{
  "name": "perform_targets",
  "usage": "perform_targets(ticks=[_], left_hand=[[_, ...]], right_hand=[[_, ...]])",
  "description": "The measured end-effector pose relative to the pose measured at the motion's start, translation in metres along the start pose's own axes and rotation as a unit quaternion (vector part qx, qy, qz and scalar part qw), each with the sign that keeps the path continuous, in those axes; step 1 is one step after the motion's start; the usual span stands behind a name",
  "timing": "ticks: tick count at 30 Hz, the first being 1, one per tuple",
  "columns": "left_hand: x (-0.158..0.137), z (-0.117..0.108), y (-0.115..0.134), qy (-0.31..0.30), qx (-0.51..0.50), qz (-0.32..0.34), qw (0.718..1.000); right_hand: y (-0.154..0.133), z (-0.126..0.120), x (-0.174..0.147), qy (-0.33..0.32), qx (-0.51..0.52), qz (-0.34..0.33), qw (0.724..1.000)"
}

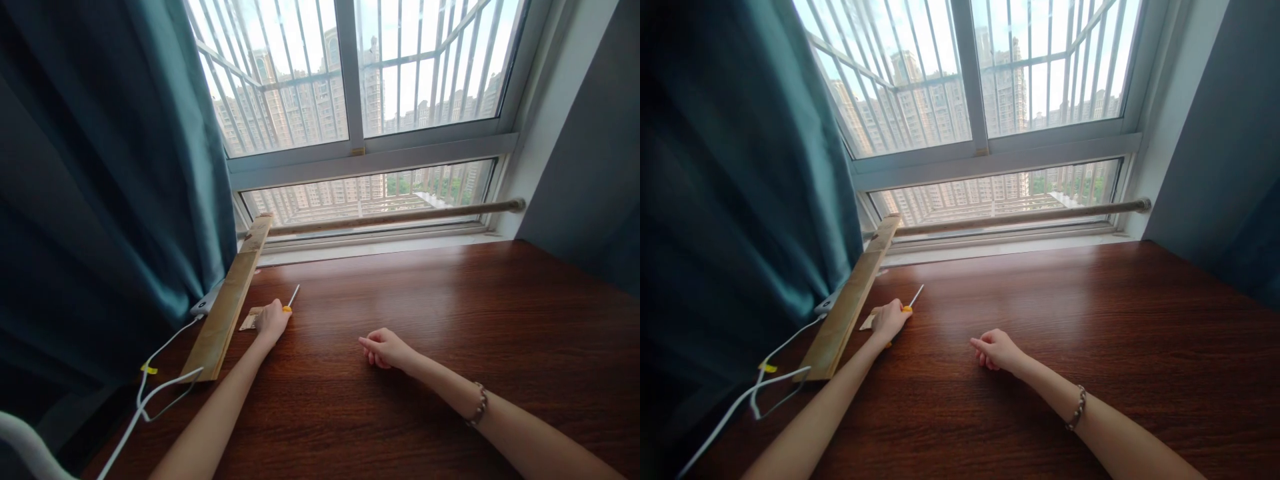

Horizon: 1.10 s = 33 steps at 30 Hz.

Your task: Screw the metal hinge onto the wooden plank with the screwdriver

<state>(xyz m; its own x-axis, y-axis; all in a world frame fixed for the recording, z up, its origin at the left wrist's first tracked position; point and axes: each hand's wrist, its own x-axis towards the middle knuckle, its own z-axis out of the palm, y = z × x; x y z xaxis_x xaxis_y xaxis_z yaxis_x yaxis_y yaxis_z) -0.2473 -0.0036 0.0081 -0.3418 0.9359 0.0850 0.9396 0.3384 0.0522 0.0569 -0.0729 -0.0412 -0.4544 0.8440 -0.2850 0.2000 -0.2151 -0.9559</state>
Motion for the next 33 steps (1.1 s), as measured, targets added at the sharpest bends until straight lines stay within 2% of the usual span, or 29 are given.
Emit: perform_targets(ticks=[8,15,18,20,23,25,27,29,30,32,33], left_hand=[[-0.010,0.001,0.004,0.001,0.052,0.047,0.998],[-0.022,0.003,0.008,0.027,0.076,0.070,0.994],[-0.028,0.002,0.011,0.062,0.075,0.090,0.991],[-0.035,0.000,0.017,0.106,0.053,0.104,0.987],[-0.052,-0.003,0.036,0.176,-0.066,0.171,0.967],[-0.073,-0.002,0.057,0.169,-0.216,0.255,0.927],[-0.101,0.004,0.081,0.080,-0.393,0.300,0.865],[-0.133,0.013,0.105,-0.057,-0.555,0.279,0.781],[-0.147,0.018,0.114,-0.112,-0.618,0.258,0.734],[-0.171,0.027,0.125,-0.179,-0.693,0.237,0.657],[-0.179,0.031,0.127,-0.190,-0.711,0.234,0.636]], right_hand=[[-0.003,0.000,-0.001,0.002,-0.004,-0.002,1.000],[-0.007,0.001,-0.005,0.007,-0.004,-0.007,1.000],[-0.006,0.000,-0.005,0.009,-0.003,-0.011,1.000],[-0.004,-0.001,-0.002,0.013,-0.003,-0.014,1.000],[-0.002,-0.001,0.000,0.044,-0.001,-0.030,0.999],[-0.003,0.001,-0.003,0.092,0.002,-0.059,0.994],[-0.005,0.004,-0.012,0.144,-0.011,-0.132,0.981],[-0.007,0.009,-0.026,0.160,-0.048,-0.237,0.957],[-0.008,0.012,-0.033,0.148,-0.072,-0.285,0.944],[-0.007,0.018,-0.048,0.105,-0.114,-0.342,0.927],[-0.007,0.021,-0.054,0.083,-0.128,-0.354,0.923]])
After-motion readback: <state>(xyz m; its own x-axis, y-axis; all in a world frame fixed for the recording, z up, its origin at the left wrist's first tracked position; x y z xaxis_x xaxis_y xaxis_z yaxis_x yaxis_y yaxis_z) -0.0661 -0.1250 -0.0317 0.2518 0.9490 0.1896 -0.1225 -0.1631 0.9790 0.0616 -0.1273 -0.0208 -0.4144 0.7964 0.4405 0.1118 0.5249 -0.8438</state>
